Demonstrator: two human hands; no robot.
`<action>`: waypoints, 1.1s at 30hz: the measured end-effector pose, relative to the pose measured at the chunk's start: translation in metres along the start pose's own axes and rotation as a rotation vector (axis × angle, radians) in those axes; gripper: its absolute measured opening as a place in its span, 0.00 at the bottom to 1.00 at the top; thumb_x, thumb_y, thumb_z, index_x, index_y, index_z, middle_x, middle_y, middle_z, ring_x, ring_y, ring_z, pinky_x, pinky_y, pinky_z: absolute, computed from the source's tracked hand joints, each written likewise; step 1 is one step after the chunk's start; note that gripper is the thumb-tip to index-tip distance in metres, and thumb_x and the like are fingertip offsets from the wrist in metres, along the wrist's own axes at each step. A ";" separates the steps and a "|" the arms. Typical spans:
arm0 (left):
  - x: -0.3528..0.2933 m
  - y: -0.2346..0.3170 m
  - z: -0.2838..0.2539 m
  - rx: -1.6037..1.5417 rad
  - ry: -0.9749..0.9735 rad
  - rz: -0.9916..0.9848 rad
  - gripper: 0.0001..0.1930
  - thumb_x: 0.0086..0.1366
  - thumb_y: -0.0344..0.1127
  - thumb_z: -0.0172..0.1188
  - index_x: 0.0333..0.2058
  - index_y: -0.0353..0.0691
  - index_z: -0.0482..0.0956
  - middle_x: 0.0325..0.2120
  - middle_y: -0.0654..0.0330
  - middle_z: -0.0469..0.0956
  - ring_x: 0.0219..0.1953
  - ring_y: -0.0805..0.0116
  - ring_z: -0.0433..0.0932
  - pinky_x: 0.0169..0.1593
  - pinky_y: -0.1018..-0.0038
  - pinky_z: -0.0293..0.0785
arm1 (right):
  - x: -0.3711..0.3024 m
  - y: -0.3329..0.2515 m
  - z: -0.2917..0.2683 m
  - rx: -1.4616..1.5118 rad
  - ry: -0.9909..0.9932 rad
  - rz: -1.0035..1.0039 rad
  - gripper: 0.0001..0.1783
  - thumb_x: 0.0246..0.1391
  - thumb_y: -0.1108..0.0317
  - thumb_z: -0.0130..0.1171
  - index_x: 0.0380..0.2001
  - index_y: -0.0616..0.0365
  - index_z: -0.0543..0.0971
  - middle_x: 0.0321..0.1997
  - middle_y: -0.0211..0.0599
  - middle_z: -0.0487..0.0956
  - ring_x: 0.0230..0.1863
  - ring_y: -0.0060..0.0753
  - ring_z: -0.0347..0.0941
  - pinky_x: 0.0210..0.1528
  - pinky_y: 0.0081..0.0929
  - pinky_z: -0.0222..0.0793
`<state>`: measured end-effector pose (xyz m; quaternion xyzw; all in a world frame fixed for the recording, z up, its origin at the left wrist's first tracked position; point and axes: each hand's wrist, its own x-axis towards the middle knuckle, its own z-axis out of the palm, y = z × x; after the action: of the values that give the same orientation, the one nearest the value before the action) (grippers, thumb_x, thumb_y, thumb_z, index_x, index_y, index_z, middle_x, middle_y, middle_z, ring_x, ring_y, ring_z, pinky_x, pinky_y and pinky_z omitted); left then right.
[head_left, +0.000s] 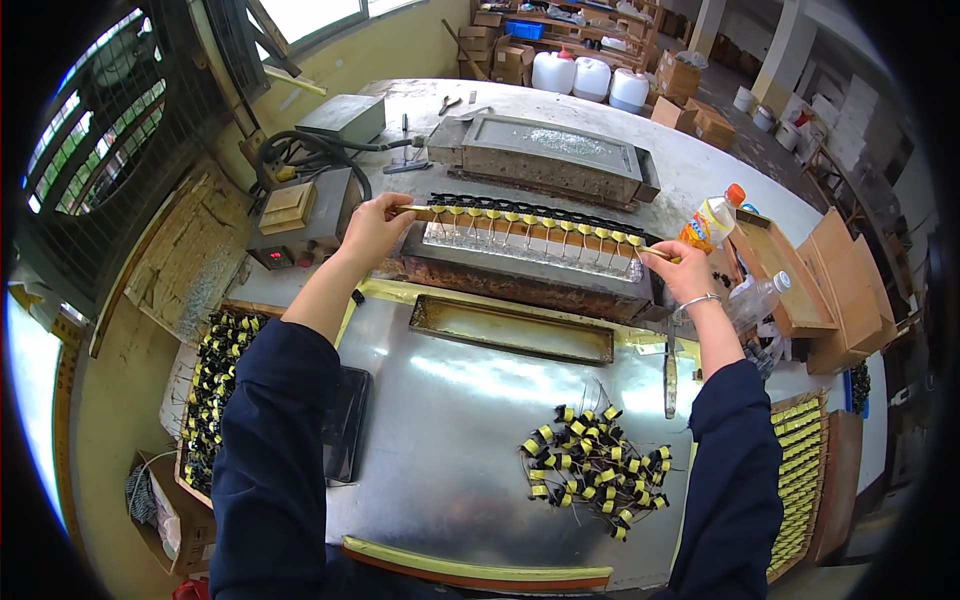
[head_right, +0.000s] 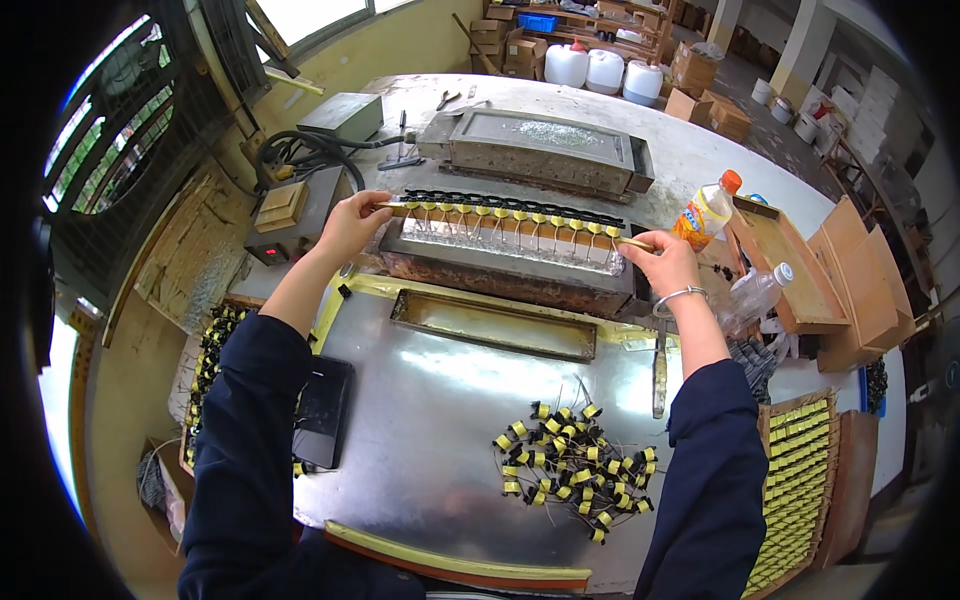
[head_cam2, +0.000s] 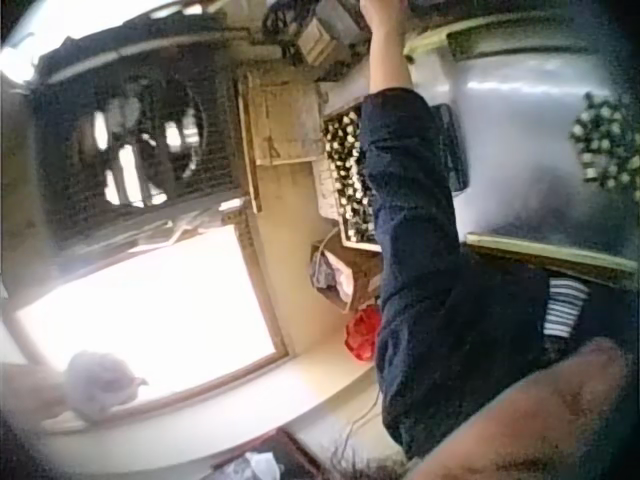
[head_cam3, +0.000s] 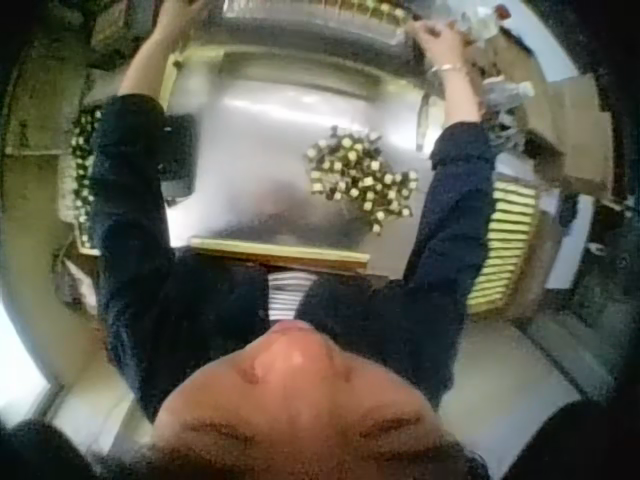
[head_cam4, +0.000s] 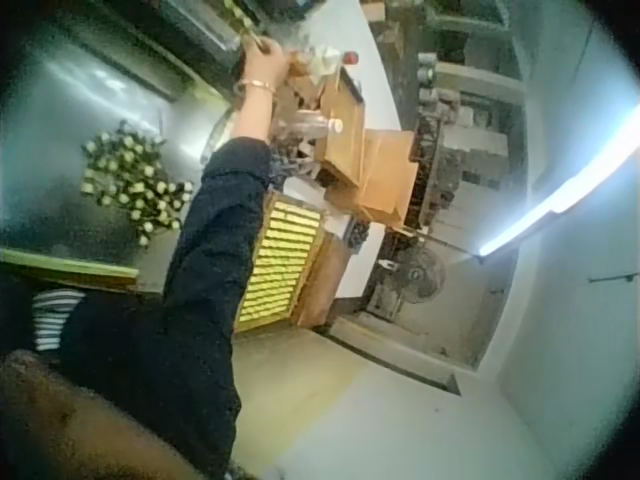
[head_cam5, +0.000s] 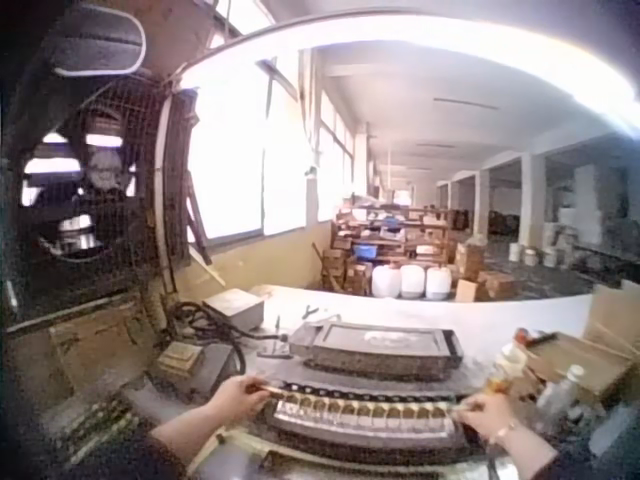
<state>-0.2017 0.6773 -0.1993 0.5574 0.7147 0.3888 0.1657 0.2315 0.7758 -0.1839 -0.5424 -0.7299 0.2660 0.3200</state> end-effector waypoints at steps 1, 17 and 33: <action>0.000 -0.001 -0.001 -0.003 0.008 0.016 0.16 0.56 0.36 0.61 0.43 0.37 0.77 0.29 0.57 0.80 0.32 0.70 0.78 0.39 0.76 0.72 | -0.001 -0.002 0.000 0.005 -0.008 0.009 0.17 0.41 0.57 0.70 0.29 0.58 0.82 0.27 0.27 0.80 0.28 0.17 0.73 0.35 0.19 0.68; 0.003 -0.004 0.002 -0.031 0.078 0.031 0.17 0.55 0.36 0.61 0.43 0.39 0.78 0.30 0.57 0.80 0.31 0.70 0.77 0.39 0.75 0.73 | 0.011 0.001 0.011 0.127 0.033 -0.042 0.17 0.40 0.61 0.71 0.31 0.60 0.81 0.29 0.29 0.80 0.31 0.18 0.73 0.37 0.18 0.68; 0.001 -0.004 0.001 0.030 0.074 0.007 0.15 0.55 0.37 0.61 0.42 0.39 0.78 0.29 0.55 0.80 0.32 0.67 0.79 0.40 0.73 0.73 | 0.007 -0.006 0.013 0.012 0.054 -0.015 0.16 0.39 0.58 0.70 0.29 0.57 0.82 0.27 0.28 0.81 0.30 0.19 0.74 0.36 0.19 0.68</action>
<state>-0.2040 0.6781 -0.2021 0.5476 0.7241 0.3989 0.1292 0.2164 0.7808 -0.1865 -0.5418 -0.7234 0.2532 0.3450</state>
